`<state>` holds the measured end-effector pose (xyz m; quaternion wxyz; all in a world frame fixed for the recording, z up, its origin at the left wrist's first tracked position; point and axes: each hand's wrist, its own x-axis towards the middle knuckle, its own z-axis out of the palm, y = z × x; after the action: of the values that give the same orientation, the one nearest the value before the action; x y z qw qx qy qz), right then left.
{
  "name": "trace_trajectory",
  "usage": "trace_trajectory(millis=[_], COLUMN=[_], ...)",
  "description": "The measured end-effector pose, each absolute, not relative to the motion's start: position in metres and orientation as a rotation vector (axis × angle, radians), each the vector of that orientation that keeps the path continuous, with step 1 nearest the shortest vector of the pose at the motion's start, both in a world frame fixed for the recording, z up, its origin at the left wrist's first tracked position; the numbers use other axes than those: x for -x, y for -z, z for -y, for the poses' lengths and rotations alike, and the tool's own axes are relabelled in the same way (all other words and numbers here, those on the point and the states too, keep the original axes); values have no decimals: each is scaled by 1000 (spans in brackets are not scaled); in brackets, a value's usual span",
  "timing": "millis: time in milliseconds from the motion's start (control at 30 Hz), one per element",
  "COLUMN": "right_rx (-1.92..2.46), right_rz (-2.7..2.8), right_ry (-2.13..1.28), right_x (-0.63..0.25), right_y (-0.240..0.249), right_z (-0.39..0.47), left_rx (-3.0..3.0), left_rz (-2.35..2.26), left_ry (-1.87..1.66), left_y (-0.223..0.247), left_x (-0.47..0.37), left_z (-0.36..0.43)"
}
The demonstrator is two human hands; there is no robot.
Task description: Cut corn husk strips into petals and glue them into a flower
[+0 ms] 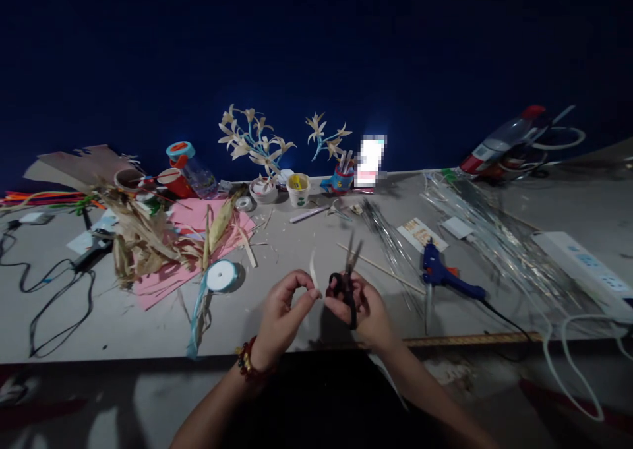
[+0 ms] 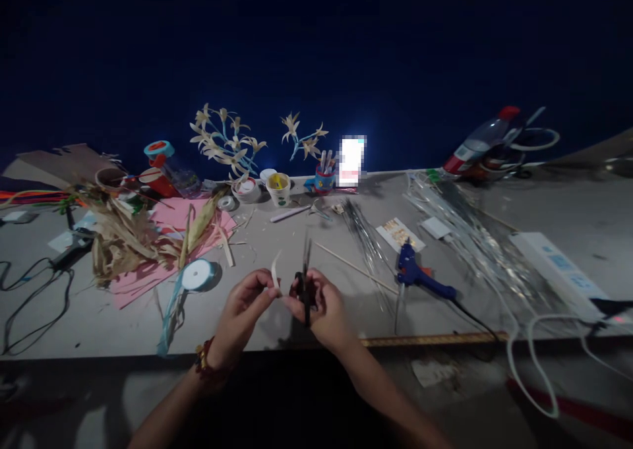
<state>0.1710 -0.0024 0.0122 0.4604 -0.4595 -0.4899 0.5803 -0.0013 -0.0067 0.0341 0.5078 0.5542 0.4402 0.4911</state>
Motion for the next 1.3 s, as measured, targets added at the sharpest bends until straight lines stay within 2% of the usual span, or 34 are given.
trace_trajectory(millis=[333,600,1300], right_rx=[1317,1284,1244], right_rz=[1527,1428,1401], right_ry=[-1680,-1794,-1843], right_x=[-193,-183,-181], right_y=[-10,-15,-21], right_z=[28,24,27], left_rx=[-1396,-1471,-1451], left_rz=[-1030,-993,-981], left_ry=[-1222,-1181,-1137], left_y=[-34,-38,-42], left_x=[6,8,12], left_z=[1,0,-1])
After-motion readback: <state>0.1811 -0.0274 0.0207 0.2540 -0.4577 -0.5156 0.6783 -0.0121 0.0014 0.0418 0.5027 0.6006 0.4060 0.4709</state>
